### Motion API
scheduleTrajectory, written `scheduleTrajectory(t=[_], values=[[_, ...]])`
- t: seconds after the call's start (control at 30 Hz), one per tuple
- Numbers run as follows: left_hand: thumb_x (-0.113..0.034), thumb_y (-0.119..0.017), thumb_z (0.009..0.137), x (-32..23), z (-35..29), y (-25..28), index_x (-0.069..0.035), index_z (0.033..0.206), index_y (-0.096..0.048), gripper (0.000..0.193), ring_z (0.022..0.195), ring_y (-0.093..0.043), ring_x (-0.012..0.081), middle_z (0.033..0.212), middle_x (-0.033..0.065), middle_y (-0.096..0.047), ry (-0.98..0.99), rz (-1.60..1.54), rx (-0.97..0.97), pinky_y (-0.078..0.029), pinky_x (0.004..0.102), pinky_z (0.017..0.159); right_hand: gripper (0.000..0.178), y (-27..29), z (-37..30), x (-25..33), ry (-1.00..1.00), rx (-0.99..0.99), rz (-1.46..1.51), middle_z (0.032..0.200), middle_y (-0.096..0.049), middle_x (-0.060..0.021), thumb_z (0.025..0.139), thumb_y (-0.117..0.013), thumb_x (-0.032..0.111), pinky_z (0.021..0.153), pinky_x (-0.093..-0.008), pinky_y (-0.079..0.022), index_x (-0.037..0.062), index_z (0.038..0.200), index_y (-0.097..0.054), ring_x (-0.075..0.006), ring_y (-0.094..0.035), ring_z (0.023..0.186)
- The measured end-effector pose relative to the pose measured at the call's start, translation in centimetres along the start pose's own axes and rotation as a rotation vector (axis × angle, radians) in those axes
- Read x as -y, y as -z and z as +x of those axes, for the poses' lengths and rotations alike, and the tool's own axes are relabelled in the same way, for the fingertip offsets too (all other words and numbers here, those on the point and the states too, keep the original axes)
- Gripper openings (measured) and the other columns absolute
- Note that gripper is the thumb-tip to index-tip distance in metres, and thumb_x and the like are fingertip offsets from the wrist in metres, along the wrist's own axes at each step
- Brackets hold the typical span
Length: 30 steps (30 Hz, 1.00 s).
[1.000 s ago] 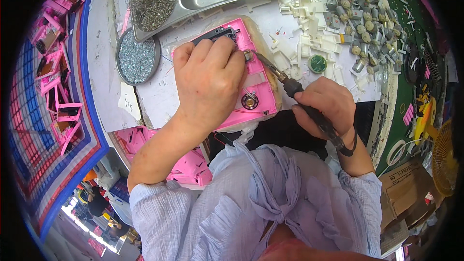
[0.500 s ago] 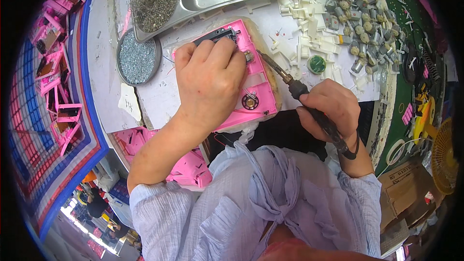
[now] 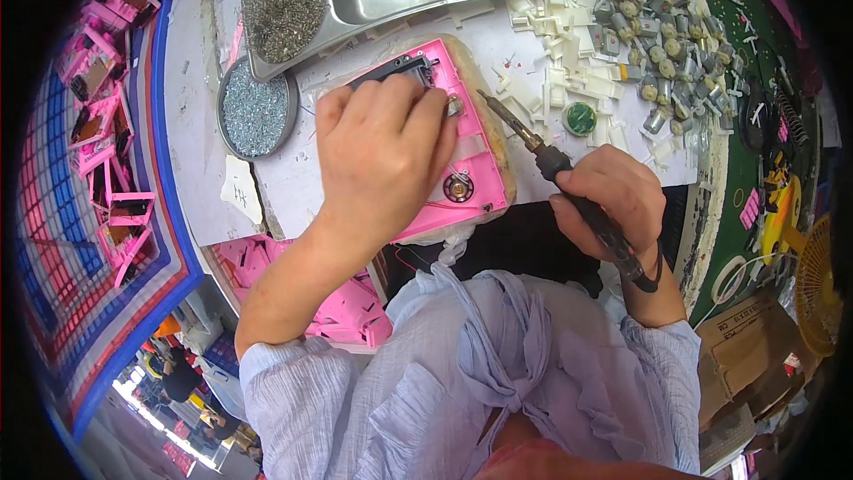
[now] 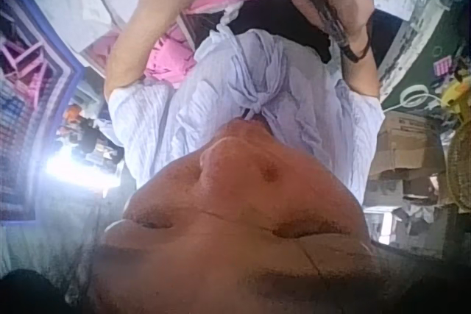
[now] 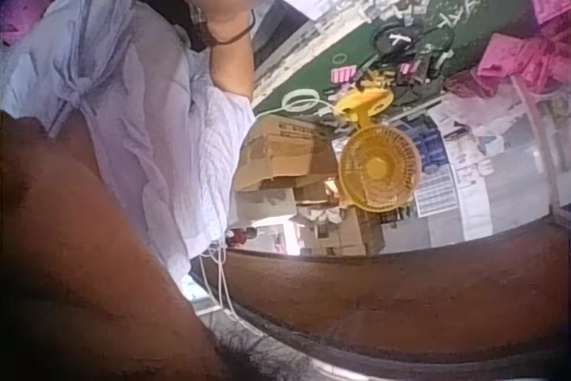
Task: Assembling and soldering components for a plastic toy inside a factory setting.
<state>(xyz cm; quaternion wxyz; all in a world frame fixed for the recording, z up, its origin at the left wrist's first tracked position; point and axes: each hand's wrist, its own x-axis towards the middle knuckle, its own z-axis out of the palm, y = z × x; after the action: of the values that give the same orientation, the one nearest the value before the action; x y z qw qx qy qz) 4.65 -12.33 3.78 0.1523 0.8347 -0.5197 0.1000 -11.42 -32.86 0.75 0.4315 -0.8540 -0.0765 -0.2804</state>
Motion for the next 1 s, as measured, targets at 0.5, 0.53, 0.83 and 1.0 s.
scheduleTrajectory(t=[0.5, 0.53, 0.83, 1.0], values=[[-0.007, -0.075, 0.084, 4.1, -5.2, 2.9, -0.007, 0.094, -0.068, 0.012, 0.078, -0.064, 0.0292, 0.083, 0.0091, -0.061, 0.242, 0.003, 0.103, -0.051, 0.0405, 0.069, 0.033, -0.5, 2.3, 0.5, 0.082, -0.014, 0.064, 0.078, -0.069, -0.012, 0.073, -0.079, -0.005, 0.055, -0.0332, -0.05, -0.0013, 0.103, -0.066, -0.0259, -0.064, 0.061], [-0.007, -0.075, 0.084, 4.2, -5.1, 2.9, -0.006, 0.094, -0.068, 0.012, 0.08, -0.065, 0.0293, 0.084, 0.0093, -0.062, 0.222, -0.023, 0.07, -0.051, 0.0409, 0.07, 0.033, -0.5, 2.4, 0.7, 0.077, -0.011, 0.069, 0.078, -0.069, -0.0122, 0.073, -0.079, -0.005, 0.055, -0.0334, -0.05, -0.0015, 0.103, -0.066, -0.0261, -0.064, 0.061], [-0.003, -0.076, 0.082, 4.4, -4.5, 3.1, -0.003, 0.092, -0.067, 0.013, 0.084, -0.067, 0.0282, 0.098, 0.0118, -0.067, 0.281, 0.045, 0.121, -0.054, 0.0362, 0.073, 0.034, -1.1, 3.2, 0.9, 0.085, -0.025, 0.075, 0.075, -0.068, -0.0119, 0.072, -0.08, -0.005, 0.055, -0.0331, -0.049, -0.0016, 0.103, -0.066, -0.0259, -0.064, 0.059], [0.001, -0.074, 0.085, 3.6, -3.7, 2.7, 0.001, 0.096, -0.066, 0.014, 0.077, -0.071, 0.0157, 0.104, 0.0116, -0.072, 0.401, -0.527, -0.048, -0.056, 0.0297, 0.065, 0.039, -2.5, 4.1, 1.2, -0.011, -0.003, 0.141, 0.08, -0.069, -0.0113, 0.075, -0.082, -0.002, 0.06, -0.0307, -0.05, 0.0001, 0.111, -0.067, -0.024, -0.066, 0.066]])
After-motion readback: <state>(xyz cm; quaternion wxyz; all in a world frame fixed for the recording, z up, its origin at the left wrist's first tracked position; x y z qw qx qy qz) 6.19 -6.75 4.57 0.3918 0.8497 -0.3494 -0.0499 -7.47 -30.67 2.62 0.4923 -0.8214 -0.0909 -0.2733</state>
